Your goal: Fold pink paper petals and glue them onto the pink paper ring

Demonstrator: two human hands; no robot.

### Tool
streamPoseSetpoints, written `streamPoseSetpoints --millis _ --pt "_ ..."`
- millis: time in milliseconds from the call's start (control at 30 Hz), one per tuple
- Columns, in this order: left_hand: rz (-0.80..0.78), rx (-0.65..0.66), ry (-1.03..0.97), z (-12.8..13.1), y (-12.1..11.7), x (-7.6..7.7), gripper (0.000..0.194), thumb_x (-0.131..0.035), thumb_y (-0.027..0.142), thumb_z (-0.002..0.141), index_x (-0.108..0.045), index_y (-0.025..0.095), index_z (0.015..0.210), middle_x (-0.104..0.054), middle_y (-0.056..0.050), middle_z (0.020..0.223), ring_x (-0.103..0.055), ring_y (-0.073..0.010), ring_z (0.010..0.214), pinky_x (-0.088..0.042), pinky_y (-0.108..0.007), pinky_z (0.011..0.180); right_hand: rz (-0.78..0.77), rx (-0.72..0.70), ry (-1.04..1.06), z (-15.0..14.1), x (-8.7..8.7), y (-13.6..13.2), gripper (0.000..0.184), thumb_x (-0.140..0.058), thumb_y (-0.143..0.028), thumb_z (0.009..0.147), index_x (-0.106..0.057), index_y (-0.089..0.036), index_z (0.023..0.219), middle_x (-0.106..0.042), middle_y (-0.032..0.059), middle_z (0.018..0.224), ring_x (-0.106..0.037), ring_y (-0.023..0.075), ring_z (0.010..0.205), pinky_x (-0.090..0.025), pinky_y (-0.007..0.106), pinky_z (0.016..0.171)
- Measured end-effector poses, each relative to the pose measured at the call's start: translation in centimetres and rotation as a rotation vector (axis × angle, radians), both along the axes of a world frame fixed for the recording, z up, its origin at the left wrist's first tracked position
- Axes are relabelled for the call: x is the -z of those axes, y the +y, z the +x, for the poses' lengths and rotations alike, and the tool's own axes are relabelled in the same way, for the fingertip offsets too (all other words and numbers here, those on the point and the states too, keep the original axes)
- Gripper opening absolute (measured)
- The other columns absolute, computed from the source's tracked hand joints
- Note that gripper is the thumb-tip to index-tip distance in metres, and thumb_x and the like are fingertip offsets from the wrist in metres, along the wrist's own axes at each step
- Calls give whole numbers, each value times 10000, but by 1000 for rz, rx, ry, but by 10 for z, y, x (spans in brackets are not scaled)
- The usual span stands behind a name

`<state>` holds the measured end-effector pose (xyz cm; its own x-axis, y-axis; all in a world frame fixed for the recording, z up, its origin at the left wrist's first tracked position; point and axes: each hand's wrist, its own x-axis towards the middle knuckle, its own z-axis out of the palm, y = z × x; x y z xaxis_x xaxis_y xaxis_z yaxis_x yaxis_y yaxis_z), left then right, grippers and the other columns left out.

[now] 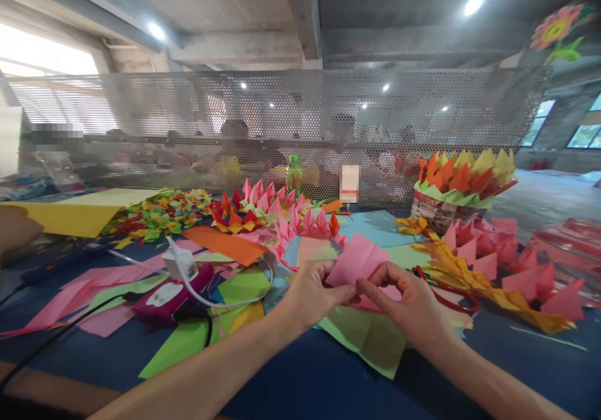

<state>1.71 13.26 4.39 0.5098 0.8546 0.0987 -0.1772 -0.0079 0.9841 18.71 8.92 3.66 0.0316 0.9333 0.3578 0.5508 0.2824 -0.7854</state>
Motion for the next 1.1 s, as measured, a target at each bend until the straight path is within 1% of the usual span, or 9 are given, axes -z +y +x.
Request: streamPoseSetpoints --millis 133,267,433,567,733,833,1000,1100 --pt "6 -4 6 0 -1 -2 99 -753 139 637 -675 98 681 -655 8 575 -597 -86 534 -451 -161 536 21 17 37 -2 0 -2 286 -626 -433 836 -543 -207 681 -617 -16 678 -557 152 667 -430 262 649" --pt "-20 -3 11 1 -2 -6 84 -744 124 637 -680 88 677 -657 1 570 -592 -83 528 -454 -162 542 60 35 24 0 3 -1 269 -649 -410 822 -523 -208 696 -588 -18 687 -535 150 666 -416 278 662" --pt "-30 -12 56 -1 -3 -6 198 -791 196 639 -717 66 769 -704 -50 641 -628 -106 576 -485 -183 581 127 -24 128 1 5 2 228 -671 -350 812 -485 -221 839 -537 -28 767 -525 141 693 -425 268 668" --pt "-48 -8 85 -3 -2 -5 274 -810 234 641 -732 56 834 -719 -73 663 -656 -126 618 -508 -198 610 121 -15 162 1 5 2 281 -698 -338 786 -482 -229 930 -551 -21 813 -536 145 720 -426 268 669" --pt "-52 14 63 -5 1 -4 262 -818 247 633 -744 75 817 -735 -77 731 -659 -119 620 -515 -198 608 122 -3 142 3 5 1 271 -676 -335 807 -468 -234 950 -549 -29 784 -574 146 708 -429 276 673" --pt "-50 33 57 -6 2 -3 254 -821 259 626 -743 77 786 -730 -77 710 -651 -116 603 -509 -200 604 140 2 136 3 5 0 265 -667 -326 815 -461 -238 957 -566 -23 806 -596 153 728 -442 284 689" --pt "-56 27 71 -5 2 -4 304 -824 268 625 -724 81 843 -727 -75 732 -663 -135 644 -508 -219 632 147 -5 128 3 6 0 281 -664 -349 823 -451 -237 968 -591 -12 803 -624 171 743 -470 298 694" --pt "-53 21 87 -4 3 -3 335 -827 255 619 -715 73 878 -714 -63 712 -638 -119 623 -495 -215 628 155 3 114 3 7 0 286 -666 -354 824 -450 -235 967 -609 7 860 -633 178 757 -479 310 707"
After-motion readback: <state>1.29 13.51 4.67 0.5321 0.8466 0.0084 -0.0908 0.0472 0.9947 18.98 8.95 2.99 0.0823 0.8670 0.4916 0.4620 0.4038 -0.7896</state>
